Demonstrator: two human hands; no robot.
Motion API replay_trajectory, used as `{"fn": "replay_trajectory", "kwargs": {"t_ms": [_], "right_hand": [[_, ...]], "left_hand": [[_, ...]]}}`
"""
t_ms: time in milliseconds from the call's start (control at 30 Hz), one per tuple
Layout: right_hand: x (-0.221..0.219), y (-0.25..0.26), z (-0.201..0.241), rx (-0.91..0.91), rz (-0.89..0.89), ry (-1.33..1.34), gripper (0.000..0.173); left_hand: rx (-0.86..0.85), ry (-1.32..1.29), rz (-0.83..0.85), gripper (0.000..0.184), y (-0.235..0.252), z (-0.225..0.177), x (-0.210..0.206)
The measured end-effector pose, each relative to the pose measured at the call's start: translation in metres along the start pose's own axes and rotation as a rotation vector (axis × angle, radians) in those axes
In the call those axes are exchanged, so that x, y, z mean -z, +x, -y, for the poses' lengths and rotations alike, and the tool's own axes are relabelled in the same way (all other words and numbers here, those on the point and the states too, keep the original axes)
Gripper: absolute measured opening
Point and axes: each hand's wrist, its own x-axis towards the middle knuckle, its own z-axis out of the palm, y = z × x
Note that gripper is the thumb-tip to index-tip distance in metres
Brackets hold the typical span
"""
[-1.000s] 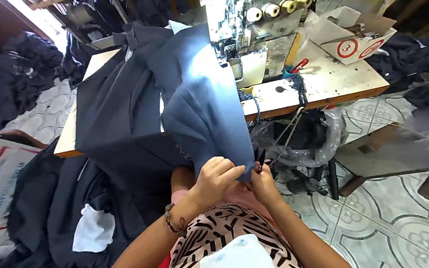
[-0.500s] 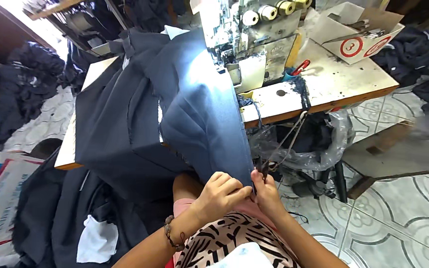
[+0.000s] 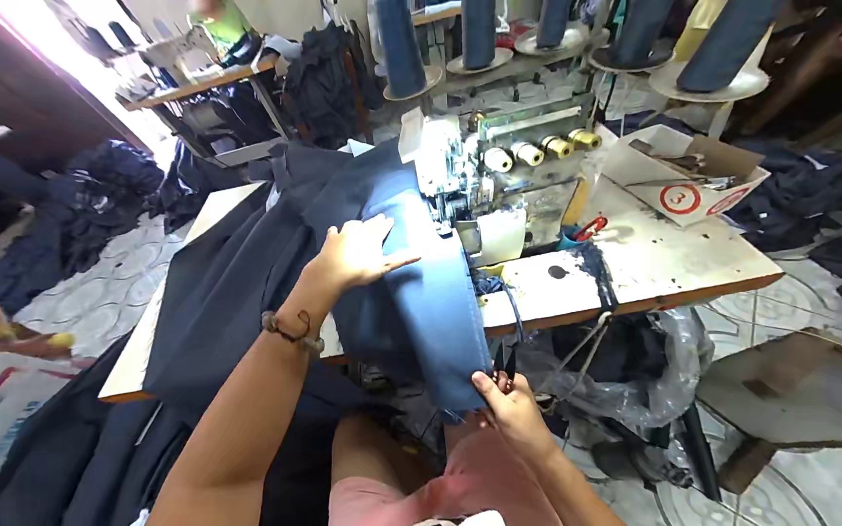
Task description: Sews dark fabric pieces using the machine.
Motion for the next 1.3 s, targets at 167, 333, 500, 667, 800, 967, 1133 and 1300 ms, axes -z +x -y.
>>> {"fn": "replay_trajectory", "kwargs": {"t_ms": [167,333,500,667,800,967,1133,1300], "right_hand": [[-0.012,0.051,0.013,0.076,-0.022,-0.042,0.022],[-0.025,0.091,0.038,0.074,-0.046,-0.039,0.028],[-0.035,0.121,0.046,0.06,-0.107,0.019,0.027],[-0.028,0.127,0.058,0.074,-0.06,-0.068,0.02],[0.017,0.119,0.077,0.138,0.067,-0.693,0.018],[0.056,0.093,0.107,0.23,0.026,-1.106,0.035],[0.02,0.086,0.132,0.379,0.073,-1.26,0.022],[-0.054,0.117,0.155,0.222,0.2,-1.584,0.038]], "left_hand": [[0.09,0.056,0.134,0.107,0.059,0.015,0.007],[-0.317,0.068,-0.525,0.021,-0.001,-0.03,-0.033],[-0.314,-0.139,-0.393,0.043,0.001,-0.028,-0.062],[-0.266,-0.273,-0.156,0.063,0.021,-0.013,-0.01],[-0.177,-0.127,0.041,0.068,0.082,0.009,-0.008],[0.159,0.062,-0.035,0.07,0.062,-0.009,-0.011],[0.272,0.2,-0.123,0.051,-0.009,-0.028,-0.009],[0.009,0.255,-0.392,0.034,-0.061,-0.031,-0.023]]}}
